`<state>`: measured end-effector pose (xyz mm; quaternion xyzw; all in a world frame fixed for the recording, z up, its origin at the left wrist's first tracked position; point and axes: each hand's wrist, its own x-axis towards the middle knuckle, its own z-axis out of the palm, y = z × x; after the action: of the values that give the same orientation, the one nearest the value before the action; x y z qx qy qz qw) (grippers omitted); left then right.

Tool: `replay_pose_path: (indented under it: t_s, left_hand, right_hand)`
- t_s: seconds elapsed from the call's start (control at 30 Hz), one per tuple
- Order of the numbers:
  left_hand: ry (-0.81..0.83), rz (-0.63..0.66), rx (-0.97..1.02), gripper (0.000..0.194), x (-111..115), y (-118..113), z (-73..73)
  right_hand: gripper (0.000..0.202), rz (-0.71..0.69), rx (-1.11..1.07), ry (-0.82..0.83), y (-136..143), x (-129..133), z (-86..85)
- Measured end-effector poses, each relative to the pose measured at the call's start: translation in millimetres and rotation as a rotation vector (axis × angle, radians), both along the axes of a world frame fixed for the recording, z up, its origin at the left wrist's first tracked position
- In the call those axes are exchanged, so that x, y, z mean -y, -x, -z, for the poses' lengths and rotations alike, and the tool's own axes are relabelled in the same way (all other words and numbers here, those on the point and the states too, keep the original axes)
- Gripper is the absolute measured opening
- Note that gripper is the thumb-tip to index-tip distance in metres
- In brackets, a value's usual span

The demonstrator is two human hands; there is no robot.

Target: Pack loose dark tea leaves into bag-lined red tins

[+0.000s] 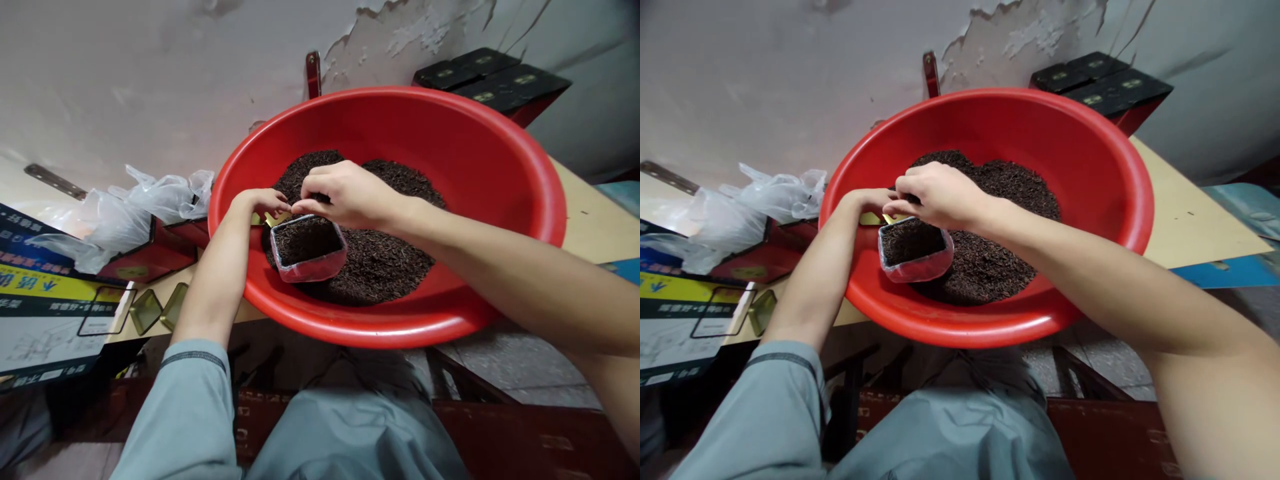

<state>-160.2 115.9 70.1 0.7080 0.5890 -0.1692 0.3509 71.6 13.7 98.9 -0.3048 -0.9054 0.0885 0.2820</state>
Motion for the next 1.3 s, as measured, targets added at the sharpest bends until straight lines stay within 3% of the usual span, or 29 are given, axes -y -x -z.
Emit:
replay_pose_path:
  t_s: [0.13,0.47,0.83,1.07,1.3]
  left_hand:
    - [0.025,-0.104,0.025,0.061,1.9,-1.3,-0.8]
    - [-0.001,-0.076,-0.024,0.065,5.4,-5.5,-3.9]
    - [-0.011,-0.082,-0.034,0.057,6.6,-7.4,-4.5]
    - [0.01,-0.056,0.013,0.065,2.0,-6.3,-0.9]
    - [0.008,-0.104,0.034,0.067,1.6,-8.0,0.1]
  right_hand:
    - [0.039,0.046,-0.031,-0.039,-6.9,-4.4,-0.4]
    - [0.031,0.006,0.005,-0.025,-8.1,-5.8,2.1]
    - [0.039,-0.011,-0.066,-0.108,-5.7,-5.4,6.9]
    - [0.053,0.154,0.01,-0.056,1.0,-9.4,6.7]
    - [0.053,0.214,-0.028,-0.063,-10.9,-16.6,2.3]
